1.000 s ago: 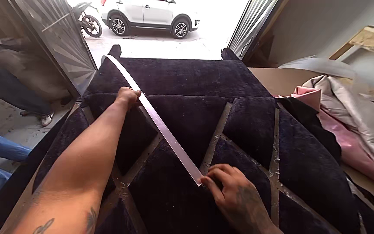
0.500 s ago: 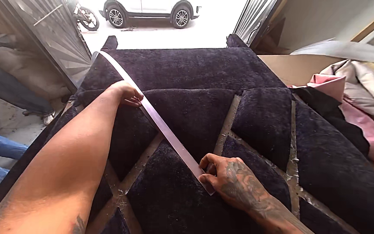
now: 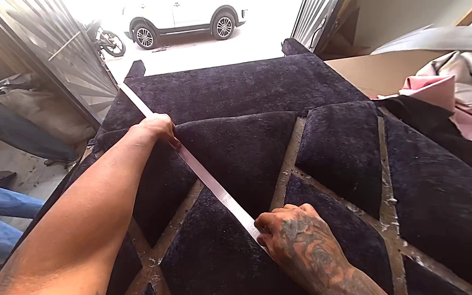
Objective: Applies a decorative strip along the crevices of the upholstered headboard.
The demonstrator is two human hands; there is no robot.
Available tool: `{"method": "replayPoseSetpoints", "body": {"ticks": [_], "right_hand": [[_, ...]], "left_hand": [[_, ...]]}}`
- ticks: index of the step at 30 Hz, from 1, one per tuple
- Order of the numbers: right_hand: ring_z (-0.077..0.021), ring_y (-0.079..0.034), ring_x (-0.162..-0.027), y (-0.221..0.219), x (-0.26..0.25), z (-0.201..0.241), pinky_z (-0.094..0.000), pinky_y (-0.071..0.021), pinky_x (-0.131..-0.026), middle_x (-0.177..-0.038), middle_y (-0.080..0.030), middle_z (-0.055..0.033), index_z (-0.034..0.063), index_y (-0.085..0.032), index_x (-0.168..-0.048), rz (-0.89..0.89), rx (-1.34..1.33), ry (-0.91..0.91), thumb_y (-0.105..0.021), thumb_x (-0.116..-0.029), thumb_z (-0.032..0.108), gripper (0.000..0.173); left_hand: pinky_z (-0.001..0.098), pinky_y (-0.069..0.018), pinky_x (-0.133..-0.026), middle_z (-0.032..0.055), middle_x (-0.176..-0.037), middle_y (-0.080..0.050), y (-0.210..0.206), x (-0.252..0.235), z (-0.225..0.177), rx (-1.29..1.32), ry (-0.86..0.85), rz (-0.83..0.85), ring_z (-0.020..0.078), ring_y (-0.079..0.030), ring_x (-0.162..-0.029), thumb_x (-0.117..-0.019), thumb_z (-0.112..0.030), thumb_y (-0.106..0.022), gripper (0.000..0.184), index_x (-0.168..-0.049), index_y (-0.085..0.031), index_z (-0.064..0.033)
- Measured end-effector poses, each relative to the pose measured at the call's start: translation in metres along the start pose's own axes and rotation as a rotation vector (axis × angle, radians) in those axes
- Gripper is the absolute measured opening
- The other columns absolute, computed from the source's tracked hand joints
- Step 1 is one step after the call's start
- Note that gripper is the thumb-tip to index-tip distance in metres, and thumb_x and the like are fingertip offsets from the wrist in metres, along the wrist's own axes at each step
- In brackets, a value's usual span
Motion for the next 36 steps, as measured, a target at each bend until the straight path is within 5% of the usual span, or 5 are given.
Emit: {"method": "replayPoseSetpoints", "body": {"ticks": [5, 12, 18, 26, 36], "right_hand": [[-0.015, -0.064, -0.077, -0.015, 0.006, -0.002, -0.0418, -0.0453, -0.076, -0.075, -0.068, 0.0075, 0.0323, -0.077, -0.085, -0.239, 0.051, 0.104, -0.063, -0.0919, 0.042, 0.019], [-0.0077, -0.065, -0.095, -0.008, 0.008, -0.025, -0.039, -0.0434, -0.091, -0.098, -0.074, 0.0128, 0.0378, -0.074, -0.121, 0.017, -0.075, 0.269, -0.07, -0.0909, 0.037, 0.03], [-0.0041, -0.065, -0.077, -0.006, -0.008, -0.026, -0.0395, -0.0459, -0.085, -0.079, -0.071, 0.0141, 0.0309, -0.073, -0.105, 0.077, -0.206, 0.096, -0.075, -0.085, 0.032, 0.02], [-0.0063, -0.065, -0.075, -0.005, -0.023, -0.023, -0.0404, -0.0463, -0.08, -0.076, -0.07, 0.0124, 0.0292, -0.072, -0.095, 0.153, -0.181, 0.027, -0.072, -0.0842, 0.031, 0.011], [-0.0075, -0.065, -0.08, -0.009, -0.019, -0.019, -0.0389, -0.0441, -0.082, -0.08, -0.071, 0.0107, 0.0302, -0.076, -0.091, 0.079, -0.086, 0.131, -0.067, -0.0923, 0.036, 0.011]], "left_hand": [[0.0711, -0.0444, -0.102, 0.0267, -0.132, -0.063, -0.004, -0.003, -0.011, -0.053, -0.03, 0.042, 0.047, -0.058, -0.126, -0.0688, -0.06, -0.09, 0.108, -0.151, -0.047, -0.0028], [0.074, -0.044, -0.099, 0.0297, -0.129, -0.064, -0.016, 0.007, -0.008, 0.069, -0.06, -0.009, 0.0505, -0.058, -0.123, -0.0626, -0.063, -0.092, 0.122, -0.158, -0.039, -0.0082], [0.0742, -0.043, -0.101, 0.0316, -0.133, -0.061, -0.015, 0.008, 0.001, 0.127, -0.025, -0.079, 0.052, -0.056, -0.126, -0.063, -0.061, -0.093, 0.126, -0.161, -0.032, -0.0093], [0.0712, -0.0404, -0.106, 0.0242, -0.141, -0.06, -0.016, 0.001, 0.006, 0.149, -0.041, -0.069, 0.0465, -0.054, -0.133, -0.0657, -0.06, -0.092, 0.119, -0.157, -0.039, -0.0047], [0.0737, -0.0415, -0.102, 0.0281, -0.133, -0.063, -0.014, 0.005, 0.005, 0.173, -0.034, -0.07, 0.0496, -0.057, -0.126, -0.0656, -0.056, -0.094, 0.116, -0.157, -0.041, -0.0095]]}}
Point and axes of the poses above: each hand's wrist, its own x-axis away from the middle knuckle, its own y-axis out of the back of the hand, z = x × y, the point moved 7 cm from there along -x, towards the middle knuckle
